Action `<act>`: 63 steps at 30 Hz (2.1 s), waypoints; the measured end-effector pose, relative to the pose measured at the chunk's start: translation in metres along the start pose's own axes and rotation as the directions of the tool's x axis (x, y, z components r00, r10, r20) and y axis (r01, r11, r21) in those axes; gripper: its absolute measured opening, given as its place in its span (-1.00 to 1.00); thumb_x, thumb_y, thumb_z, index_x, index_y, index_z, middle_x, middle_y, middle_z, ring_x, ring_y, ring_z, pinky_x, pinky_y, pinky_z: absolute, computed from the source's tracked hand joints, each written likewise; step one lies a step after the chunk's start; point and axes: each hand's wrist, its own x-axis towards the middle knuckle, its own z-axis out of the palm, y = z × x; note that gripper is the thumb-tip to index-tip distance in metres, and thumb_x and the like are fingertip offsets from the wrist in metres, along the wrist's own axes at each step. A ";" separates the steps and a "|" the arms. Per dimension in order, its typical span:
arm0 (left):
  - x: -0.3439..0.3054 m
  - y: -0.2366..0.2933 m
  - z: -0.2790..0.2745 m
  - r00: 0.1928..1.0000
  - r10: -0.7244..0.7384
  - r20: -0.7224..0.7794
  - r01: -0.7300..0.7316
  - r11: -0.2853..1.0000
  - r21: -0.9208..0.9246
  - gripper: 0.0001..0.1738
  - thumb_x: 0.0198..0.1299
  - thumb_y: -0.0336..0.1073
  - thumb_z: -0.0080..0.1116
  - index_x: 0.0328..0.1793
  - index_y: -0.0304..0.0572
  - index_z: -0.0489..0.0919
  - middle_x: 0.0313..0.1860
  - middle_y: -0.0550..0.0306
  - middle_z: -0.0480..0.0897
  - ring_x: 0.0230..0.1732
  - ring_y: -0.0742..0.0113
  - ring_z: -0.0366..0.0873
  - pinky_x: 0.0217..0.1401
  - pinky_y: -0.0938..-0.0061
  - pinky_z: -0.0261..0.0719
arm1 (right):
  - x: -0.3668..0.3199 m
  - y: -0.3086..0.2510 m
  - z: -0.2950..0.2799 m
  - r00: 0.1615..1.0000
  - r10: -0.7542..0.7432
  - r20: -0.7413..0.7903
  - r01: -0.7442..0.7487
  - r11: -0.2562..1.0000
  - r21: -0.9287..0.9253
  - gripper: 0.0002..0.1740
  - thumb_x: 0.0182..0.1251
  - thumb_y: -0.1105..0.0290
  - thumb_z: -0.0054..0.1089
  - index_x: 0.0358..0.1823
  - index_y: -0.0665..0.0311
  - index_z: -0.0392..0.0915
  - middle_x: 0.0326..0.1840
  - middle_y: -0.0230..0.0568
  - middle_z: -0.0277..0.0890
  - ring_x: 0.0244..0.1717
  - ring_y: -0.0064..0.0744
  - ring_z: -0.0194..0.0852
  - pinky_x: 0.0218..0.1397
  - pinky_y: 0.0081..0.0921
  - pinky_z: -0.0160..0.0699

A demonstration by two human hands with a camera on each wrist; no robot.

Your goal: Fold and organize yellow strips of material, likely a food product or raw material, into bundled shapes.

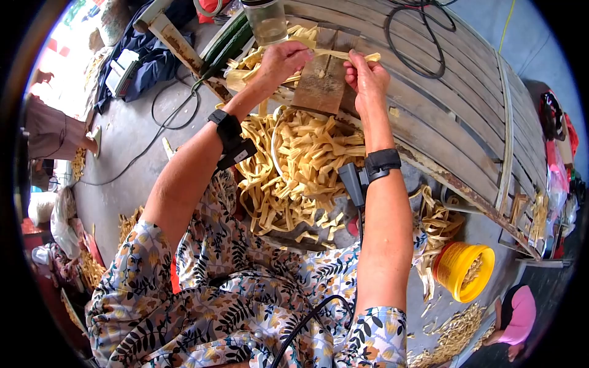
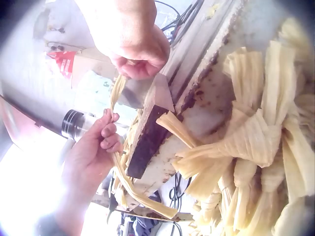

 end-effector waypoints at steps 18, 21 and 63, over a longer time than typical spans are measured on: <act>0.005 -0.019 0.006 0.999 -0.017 -0.035 0.017 1.000 0.004 -0.78 0.10 -0.25 0.13 -0.35 -0.30 0.57 -0.62 0.36 0.45 -0.57 0.63 0.31 -0.52 0.65 0.30 | 0.002 0.003 0.001 1.000 -0.007 0.012 0.008 0.998 -0.060 -0.83 0.08 0.38 0.24 -0.38 0.29 0.48 -0.55 -0.34 0.45 -0.68 -0.70 0.27 -0.65 -0.81 0.29; 0.007 -0.019 0.006 0.999 -0.007 -0.034 0.008 0.999 0.034 -0.79 0.10 -0.25 0.13 -0.35 -0.29 0.57 -0.63 0.36 0.45 -0.58 0.62 0.31 -0.52 0.65 0.30 | 0.005 0.006 0.000 0.997 -0.078 0.024 0.080 0.987 -0.137 -0.84 0.08 0.39 0.23 -0.40 0.33 0.50 -0.57 -0.33 0.46 -0.68 -0.67 0.28 -0.63 -0.77 0.28; -0.071 0.018 -0.019 0.837 -0.009 0.547 0.178 0.950 -0.256 -0.83 0.24 -0.37 -0.09 -0.14 -0.33 0.41 -0.35 0.07 0.59 -0.42 0.44 0.54 -0.33 0.61 0.52 | -0.089 -0.024 -0.037 0.918 -0.217 0.332 0.397 0.545 -0.739 -0.74 0.26 0.28 0.04 -0.18 0.34 0.53 -0.43 -0.34 0.54 -0.45 -0.67 0.41 -0.43 -0.72 0.39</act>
